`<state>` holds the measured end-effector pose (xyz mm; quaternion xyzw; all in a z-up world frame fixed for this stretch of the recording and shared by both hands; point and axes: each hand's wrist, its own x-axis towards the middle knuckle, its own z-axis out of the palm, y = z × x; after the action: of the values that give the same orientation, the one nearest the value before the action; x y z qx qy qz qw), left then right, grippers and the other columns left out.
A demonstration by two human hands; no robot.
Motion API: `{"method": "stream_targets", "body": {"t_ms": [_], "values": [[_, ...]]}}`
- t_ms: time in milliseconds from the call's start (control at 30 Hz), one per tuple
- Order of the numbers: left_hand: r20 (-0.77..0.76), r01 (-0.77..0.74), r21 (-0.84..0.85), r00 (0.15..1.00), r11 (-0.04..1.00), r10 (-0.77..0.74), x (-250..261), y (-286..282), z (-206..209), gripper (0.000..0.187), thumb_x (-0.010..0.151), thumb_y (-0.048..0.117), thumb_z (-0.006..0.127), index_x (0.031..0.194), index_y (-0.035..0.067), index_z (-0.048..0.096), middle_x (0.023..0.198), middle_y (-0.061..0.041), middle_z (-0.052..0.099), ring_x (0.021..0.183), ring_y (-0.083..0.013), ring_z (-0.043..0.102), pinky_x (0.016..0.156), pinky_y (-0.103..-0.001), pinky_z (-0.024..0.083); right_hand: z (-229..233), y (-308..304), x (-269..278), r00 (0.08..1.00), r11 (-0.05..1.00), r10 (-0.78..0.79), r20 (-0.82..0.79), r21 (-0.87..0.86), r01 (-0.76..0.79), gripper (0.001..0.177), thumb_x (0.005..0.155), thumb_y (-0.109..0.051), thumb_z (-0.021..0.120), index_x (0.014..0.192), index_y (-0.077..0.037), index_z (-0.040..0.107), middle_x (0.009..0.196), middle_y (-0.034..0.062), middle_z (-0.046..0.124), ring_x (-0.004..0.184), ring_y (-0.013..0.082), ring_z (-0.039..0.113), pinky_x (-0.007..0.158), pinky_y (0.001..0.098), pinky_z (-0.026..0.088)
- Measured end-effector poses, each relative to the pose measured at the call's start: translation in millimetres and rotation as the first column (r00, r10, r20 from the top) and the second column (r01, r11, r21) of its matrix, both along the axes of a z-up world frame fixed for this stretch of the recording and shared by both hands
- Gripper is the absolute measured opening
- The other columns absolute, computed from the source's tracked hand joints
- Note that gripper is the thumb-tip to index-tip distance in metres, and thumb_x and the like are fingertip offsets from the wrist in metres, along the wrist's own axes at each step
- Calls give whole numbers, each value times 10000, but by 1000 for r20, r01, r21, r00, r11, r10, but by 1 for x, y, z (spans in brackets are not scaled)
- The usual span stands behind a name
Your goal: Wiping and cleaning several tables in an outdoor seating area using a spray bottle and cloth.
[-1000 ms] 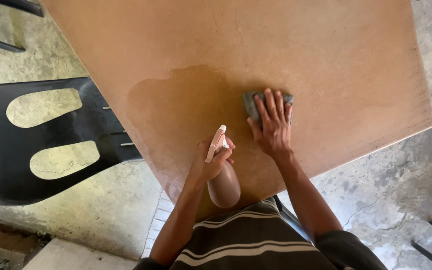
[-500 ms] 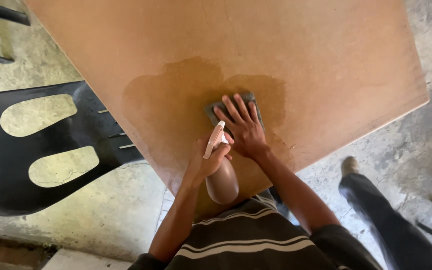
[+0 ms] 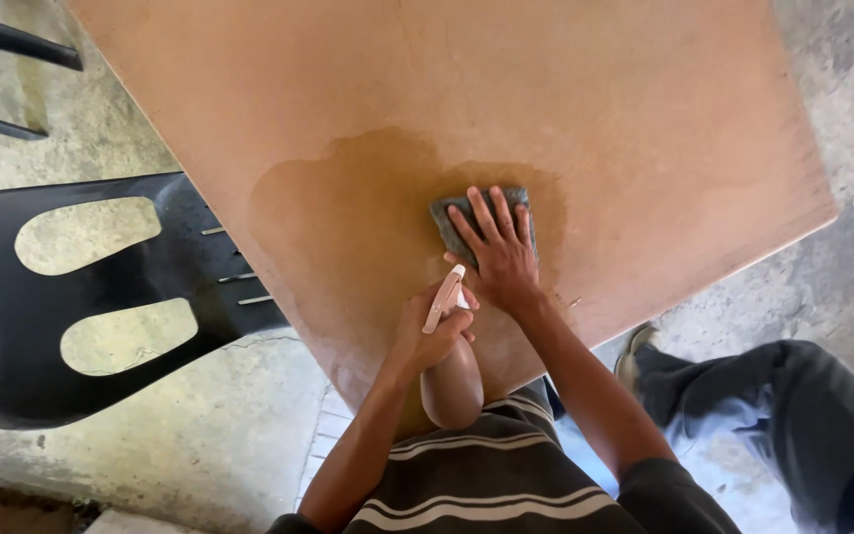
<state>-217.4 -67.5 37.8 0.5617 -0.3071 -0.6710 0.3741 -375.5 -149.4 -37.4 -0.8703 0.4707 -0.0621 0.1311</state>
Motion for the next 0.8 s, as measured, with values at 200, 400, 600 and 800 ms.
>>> {"method": "stream_targets", "body": {"t_ms": [200, 400, 600, 800], "values": [[-121, -169, -28, 979, 985, 164, -26, -8, -21, 172, 852, 43, 611, 1007, -18, 653, 953, -49, 651, 775, -122, 659, 619, -323, 628, -9, -4, -12, 996, 996, 91, 8, 7, -91, 715, 967, -517, 643, 1581, -229, 415, 1693, 109, 232, 1564, 372, 189, 1194, 650, 212], [-92, -439, 58, 892, 896, 443, -56, -26, -7, 185, 821, 5, 605, 994, -24, 664, 839, -93, 680, 674, -176, 701, 604, -315, 576, 15, -27, -16, 960, 961, 251, -127, 150, -232, 839, 872, -339, 668, 1619, -214, 306, 1714, 125, 144, 1575, 389, 92, 1214, 633, 172], [-13, -588, 110, 805, 802, 592, -85, -27, -5, 236, 808, 2, 571, 1012, -33, 683, 726, -140, 695, 641, -199, 702, 617, -314, 555, -5, -37, -42, 904, 902, 428, -16, 65, -426, 716, 973, -370, 669, 1607, -231, 366, 1714, 103, 196, 1585, 361, 138, 1209, 630, 197], [-16, -656, 182, 743, 732, 670, -91, -23, -1, 201, 803, 25, 603, 985, -31, 667, 746, -122, 690, 622, -203, 702, 593, -337, 564, 2, -49, -35, 879, 877, 473, 62, 64, -477, 728, 907, -395, 698, 1555, -228, 410, 1662, 126, 268, 1540, 379, 206, 1168, 655, 226]]}}
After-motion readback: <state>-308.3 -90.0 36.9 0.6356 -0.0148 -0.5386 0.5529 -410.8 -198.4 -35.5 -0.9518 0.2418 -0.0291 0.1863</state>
